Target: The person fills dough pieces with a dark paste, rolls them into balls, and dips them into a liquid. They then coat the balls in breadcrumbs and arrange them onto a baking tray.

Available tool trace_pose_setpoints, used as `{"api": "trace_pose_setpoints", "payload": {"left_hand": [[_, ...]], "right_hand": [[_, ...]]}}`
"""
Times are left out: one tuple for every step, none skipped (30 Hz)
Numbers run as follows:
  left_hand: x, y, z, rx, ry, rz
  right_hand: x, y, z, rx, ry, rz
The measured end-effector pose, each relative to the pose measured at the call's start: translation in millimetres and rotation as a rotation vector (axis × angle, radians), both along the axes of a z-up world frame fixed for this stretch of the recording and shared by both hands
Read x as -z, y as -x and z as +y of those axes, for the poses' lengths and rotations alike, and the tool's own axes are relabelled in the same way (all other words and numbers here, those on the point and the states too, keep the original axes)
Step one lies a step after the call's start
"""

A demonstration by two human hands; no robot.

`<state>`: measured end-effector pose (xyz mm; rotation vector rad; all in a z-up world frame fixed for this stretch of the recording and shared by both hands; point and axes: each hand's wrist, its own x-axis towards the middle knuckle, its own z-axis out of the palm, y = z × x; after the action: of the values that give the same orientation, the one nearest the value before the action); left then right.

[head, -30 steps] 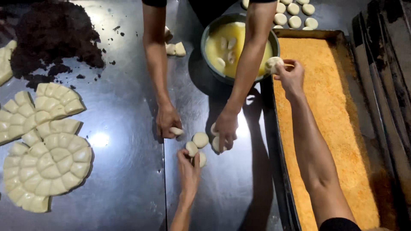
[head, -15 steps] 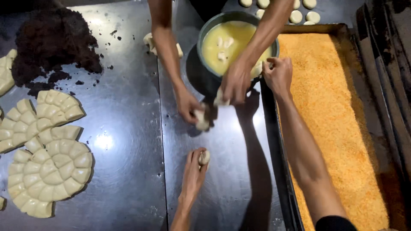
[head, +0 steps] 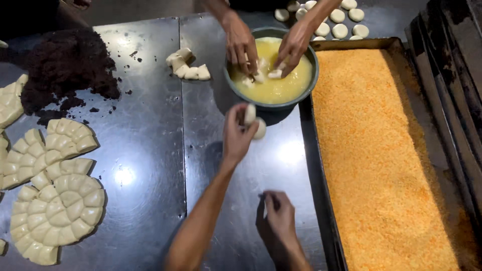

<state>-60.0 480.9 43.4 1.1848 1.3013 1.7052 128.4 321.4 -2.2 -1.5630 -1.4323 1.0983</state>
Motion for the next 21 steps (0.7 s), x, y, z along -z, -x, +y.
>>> {"api": "trace_pose_setpoints", "payload": {"left_hand": [[-10, 0, 21, -0.015, -0.079, 0.033], [-20, 0, 39, -0.102, 0.043, 0.195], [-27, 1, 56, -0.187, 0.167, 0.357], [-33, 1, 70, -0.202, 0.124, 0.354], [-36, 0, 83, -0.217, 0.081, 0.350], [-38, -1, 95, -0.232, 0.036, 0.346], [-38, -1, 106, -0.259, 0.053, 0.377], [-38, -2, 115, -0.287, 0.070, 0.408], [-37, -4, 120, -0.314, 0.087, 0.439], [-35, -5, 123, -0.297, 0.122, 0.455], [-34, -5, 125, -0.279, 0.157, 0.471], [-33, -6, 125, -0.260, 0.195, 0.489], [-33, -8, 126, -0.271, 0.252, 0.569], [-34, -9, 126, -0.281, 0.310, 0.653], [-34, -10, 125, -0.291, 0.369, 0.737], [-35, -9, 124, -0.335, 0.339, 0.806], [-34, -9, 121, -0.379, 0.308, 0.876], [-33, -8, 118, -0.418, 0.280, 0.944], [-32, -7, 117, -0.421, 0.256, 0.961], [-30, -4, 117, -0.425, 0.231, 0.977], [-28, -2, 117, -0.429, 0.207, 0.993]], "right_hand": [[-6, -3, -15, -0.022, 0.023, -0.012], [-11, -5, -24, -0.048, -0.036, -0.032], [-15, -8, -31, -0.074, -0.094, -0.051], [-17, -10, -37, -0.101, -0.151, -0.071], [-17, -10, -40, -0.120, -0.208, -0.120], [-16, -9, -42, -0.139, -0.268, -0.169], [-14, -9, -44, -0.158, -0.328, -0.219], [-12, -11, -44, -0.169, -0.271, -0.211], [-9, -12, -43, -0.179, -0.214, -0.204], [-7, -13, -41, -0.191, -0.158, -0.196], [-5, -14, -40, -0.191, -0.198, -0.195], [-3, -14, -42, -0.189, -0.235, -0.193], [-2, -15, -43, -0.187, -0.273, -0.190], [-1, -15, -43, -0.183, -0.286, -0.190], [-1, -15, -44, -0.179, -0.299, -0.190], [-1, -15, -42, -0.175, -0.317, -0.190], [0, -14, -40, -0.180, -0.315, -0.189], [0, -15, -40, -0.185, -0.308, -0.189], [-1, -15, -41, -0.190, -0.301, -0.189], [-1, -15, -41, -0.187, -0.303, -0.191], [-2, -14, -41, -0.184, -0.306, -0.192]]}}
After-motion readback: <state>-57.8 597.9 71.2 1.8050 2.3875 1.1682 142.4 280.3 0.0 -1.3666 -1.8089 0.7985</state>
